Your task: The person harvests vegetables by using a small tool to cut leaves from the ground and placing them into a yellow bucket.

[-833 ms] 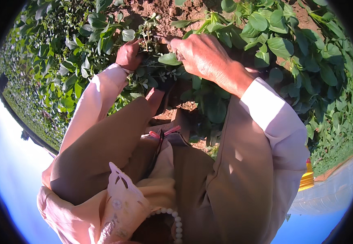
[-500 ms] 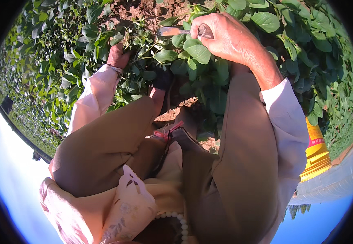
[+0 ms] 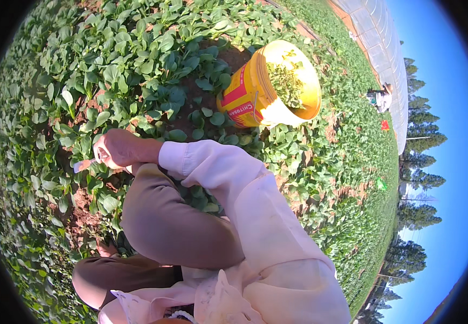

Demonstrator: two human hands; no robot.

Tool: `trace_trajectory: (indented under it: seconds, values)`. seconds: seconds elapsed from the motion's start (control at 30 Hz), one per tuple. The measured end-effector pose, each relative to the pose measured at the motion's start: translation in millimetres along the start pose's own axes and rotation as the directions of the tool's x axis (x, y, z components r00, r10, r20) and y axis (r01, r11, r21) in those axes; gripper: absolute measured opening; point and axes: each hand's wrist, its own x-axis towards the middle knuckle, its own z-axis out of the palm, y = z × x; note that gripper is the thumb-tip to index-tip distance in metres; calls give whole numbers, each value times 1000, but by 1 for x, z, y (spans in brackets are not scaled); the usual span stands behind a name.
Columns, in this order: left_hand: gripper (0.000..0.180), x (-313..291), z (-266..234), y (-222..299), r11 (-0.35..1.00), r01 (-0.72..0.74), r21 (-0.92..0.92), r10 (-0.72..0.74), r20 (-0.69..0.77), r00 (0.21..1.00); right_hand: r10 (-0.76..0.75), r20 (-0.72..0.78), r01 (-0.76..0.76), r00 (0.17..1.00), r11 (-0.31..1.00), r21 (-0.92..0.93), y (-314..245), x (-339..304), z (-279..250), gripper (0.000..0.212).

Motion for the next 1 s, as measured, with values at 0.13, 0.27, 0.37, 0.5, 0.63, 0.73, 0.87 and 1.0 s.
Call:
trace_trajectory:
  seconds: [0.13, 0.27, 0.37, 0.5, 0.63, 0.73, 0.87, 1.0]
  values:
    - [52, 60, -41, 64, 966, 32, -258, -24, 35, 999, 7, -251, 36, 968, 985, 167, 7, -47, -23, 14]
    - [52, 115, -71, 138, 907, -123, -402, 156, 51, 986, 148, -287, -128, 946, 988, 88, 26, -99, -36, 13]
    - [52, 142, -79, 190, 869, -221, -443, 293, 100, 951, 313, -306, -218, 899, 926, 309, 27, -148, -41, 13]
    - [52, 163, -74, 237, 859, -284, -426, 396, 201, 896, 420, -358, -295, 834, 887, 354, 37, -203, -40, 14]
    - [52, 178, -59, 257, 884, -294, -364, 412, 307, 858, 531, -380, -357, 757, 824, 440, 42, -246, -34, 15]
    - [51, 185, -51, 262, 902, -287, -322, 397, 357, 846, 607, -367, -410, 705, 771, 488, 46, -274, -27, 15]
    - [51, 196, -46, 263, 917, -278, -285, 376, 392, 839, 670, -370, -437, 644, 718, 541, 63, -299, -7, 16]
    - [51, 205, -42, 260, 928, -254, -272, 352, 419, 837, 686, -401, -446, 608, 712, 542, 70, -311, 7, 16]
